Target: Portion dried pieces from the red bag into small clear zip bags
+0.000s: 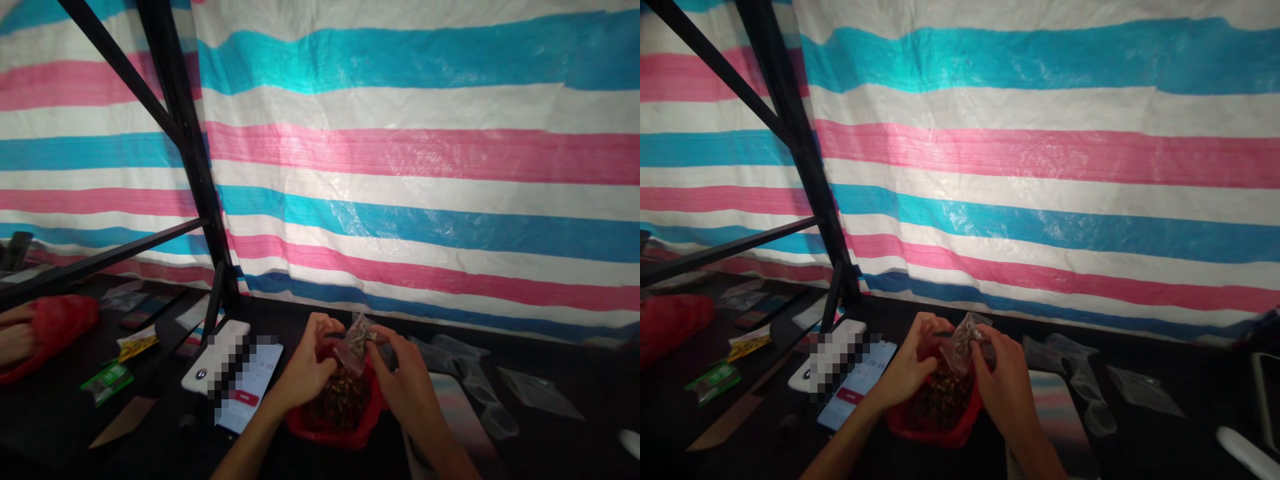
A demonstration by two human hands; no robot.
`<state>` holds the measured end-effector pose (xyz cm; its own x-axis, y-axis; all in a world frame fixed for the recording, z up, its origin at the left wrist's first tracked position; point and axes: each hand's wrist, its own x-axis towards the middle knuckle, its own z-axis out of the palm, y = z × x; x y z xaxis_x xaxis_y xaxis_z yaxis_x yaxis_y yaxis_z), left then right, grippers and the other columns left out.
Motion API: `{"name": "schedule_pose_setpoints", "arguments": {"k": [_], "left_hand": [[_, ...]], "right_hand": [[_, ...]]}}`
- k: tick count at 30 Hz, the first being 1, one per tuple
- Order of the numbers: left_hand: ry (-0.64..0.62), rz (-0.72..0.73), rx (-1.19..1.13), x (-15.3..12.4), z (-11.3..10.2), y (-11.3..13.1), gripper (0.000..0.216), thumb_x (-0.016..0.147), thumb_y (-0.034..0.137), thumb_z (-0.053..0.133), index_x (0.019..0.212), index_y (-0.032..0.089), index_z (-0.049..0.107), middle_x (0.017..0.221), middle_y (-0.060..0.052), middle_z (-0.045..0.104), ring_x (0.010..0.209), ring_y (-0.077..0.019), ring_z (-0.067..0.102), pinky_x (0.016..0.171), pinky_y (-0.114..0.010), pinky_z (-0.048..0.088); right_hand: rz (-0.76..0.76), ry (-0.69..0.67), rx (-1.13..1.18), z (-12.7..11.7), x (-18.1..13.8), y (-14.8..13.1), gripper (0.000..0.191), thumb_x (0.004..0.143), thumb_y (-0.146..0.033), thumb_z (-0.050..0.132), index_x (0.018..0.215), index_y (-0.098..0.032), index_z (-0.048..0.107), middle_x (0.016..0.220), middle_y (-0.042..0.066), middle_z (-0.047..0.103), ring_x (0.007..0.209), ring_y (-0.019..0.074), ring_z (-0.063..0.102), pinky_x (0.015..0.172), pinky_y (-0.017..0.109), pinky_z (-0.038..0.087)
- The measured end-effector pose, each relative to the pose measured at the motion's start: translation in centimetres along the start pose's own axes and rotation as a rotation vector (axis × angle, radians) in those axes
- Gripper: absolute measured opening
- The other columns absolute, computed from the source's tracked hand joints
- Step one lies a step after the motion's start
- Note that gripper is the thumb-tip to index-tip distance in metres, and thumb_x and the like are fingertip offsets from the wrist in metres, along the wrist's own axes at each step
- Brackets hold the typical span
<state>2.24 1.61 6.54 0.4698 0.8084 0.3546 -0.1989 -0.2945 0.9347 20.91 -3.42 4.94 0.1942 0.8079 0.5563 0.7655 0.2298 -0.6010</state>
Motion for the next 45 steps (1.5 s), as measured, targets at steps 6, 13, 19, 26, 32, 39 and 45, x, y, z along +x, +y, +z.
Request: {"name": "schedule_pose_setpoints", "arguments": {"k": [6, 13, 19, 26, 32, 39, 45], "left_hand": [[-0.254, -0.154, -0.019, -0.3, -0.7, -0.4, 0.065, 0.077, 0.009, 0.07, 0.132, 0.025, 0.039, 0.12, -0.007, 0.064, 0.108, -0.0213, 0.065, 0.096, -0.039, 0.052], [-0.278, -0.138, -0.097, -0.5, 0.6, -2.1, 0.044, 0.084, 0.02, 0.073, 0.123, 0.018, 0.054, 0.12, -0.01, 0.065, 0.109, -0.0225, 0.064, 0.097, -0.037, 0.049], [-0.144, -0.127, 0.099, -0.3, 0.4, -2.8, 0.036, 0.083, 0.021, 0.073, 0.116, 0.018, 0.058, 0.1, -0.002, 0.066, 0.088, -0.0155, 0.062, 0.078, -0.026, 0.048], [-0.165, -0.118, 0.077, -0.3, 0.7, -2.7, 0.039, 0.084, 0.018, 0.07, 0.12, 0.018, 0.058, 0.106, -0.004, 0.069, 0.095, -0.0185, 0.065, 0.086, -0.032, 0.051], [-0.121, -0.121, 0.22, -0.4, 1.0, -3.1, 0.043, 0.08, 0.019, 0.074, 0.121, 0.022, 0.062, 0.116, -0.005, 0.068, 0.108, -0.0223, 0.065, 0.1, -0.037, 0.049], [-0.057, -0.038, 0.363, -0.3, 1.0, -2.8, 0.035, 0.082, 0.022, 0.073, 0.116, 0.023, 0.066, 0.114, -0.005, 0.068, 0.107, -0.022, 0.064, 0.099, -0.037, 0.05], [-0.108, -0.034, 0.374, -0.4, 0.9, -1.9, 0.047, 0.083, 0.023, 0.072, 0.128, 0.027, 0.058, 0.119, -0.003, 0.07, 0.109, -0.0215, 0.066, 0.1, -0.035, 0.05]], "right_hand": [[-0.243, -0.07, -0.034, -0.3, -0.4, -1.2, 0.02, 0.094, -0.028, 0.06, 0.111, -0.026, 0.07, 0.106, 0.003, 0.077, 0.099, 0.0252, 0.07, 0.091, 0.042, 0.052], [-0.375, -0.104, 0.002, -0.9, -0.3, -2.3, 0.023, 0.096, -0.024, 0.059, 0.117, -0.028, 0.066, 0.112, 0.001, 0.076, 0.101, 0.0218, 0.069, 0.09, 0.037, 0.051], [-0.459, 0.054, 0.043, -1.0, -0.2, -2.1, 0.012, 0.097, -0.023, 0.059, 0.104, -0.028, 0.067, 0.098, 0.0, 0.073, 0.091, 0.0188, 0.068, 0.085, 0.033, 0.051], [-0.466, 0.035, 0.041, -1.3, -0.3, -1.6, 0.015, 0.097, -0.016, 0.058, 0.105, -0.027, 0.066, 0.097, 0.0, 0.073, 0.089, 0.018, 0.066, 0.083, 0.033, 0.05], [-0.451, -0.019, 0.096, -1.2, -0.1, -0.8, 0.019, 0.096, -0.013, 0.058, 0.105, -0.028, 0.067, 0.103, 0.002, 0.071, 0.096, 0.018, 0.067, 0.086, 0.033, 0.053], [-0.437, -0.05, 0.14, -1.1, -0.1, -0.6, 0.023, 0.096, -0.015, 0.06, 0.112, -0.029, 0.067, 0.107, 0.003, 0.071, 0.099, 0.0188, 0.067, 0.089, 0.034, 0.054], [-0.4, 0.018, 0.097, -1.5, 0.3, -0.9, 0.014, 0.096, -0.017, 0.059, 0.101, -0.027, 0.068, 0.098, 0.002, 0.073, 0.093, 0.0184, 0.067, 0.085, 0.033, 0.053]]}}
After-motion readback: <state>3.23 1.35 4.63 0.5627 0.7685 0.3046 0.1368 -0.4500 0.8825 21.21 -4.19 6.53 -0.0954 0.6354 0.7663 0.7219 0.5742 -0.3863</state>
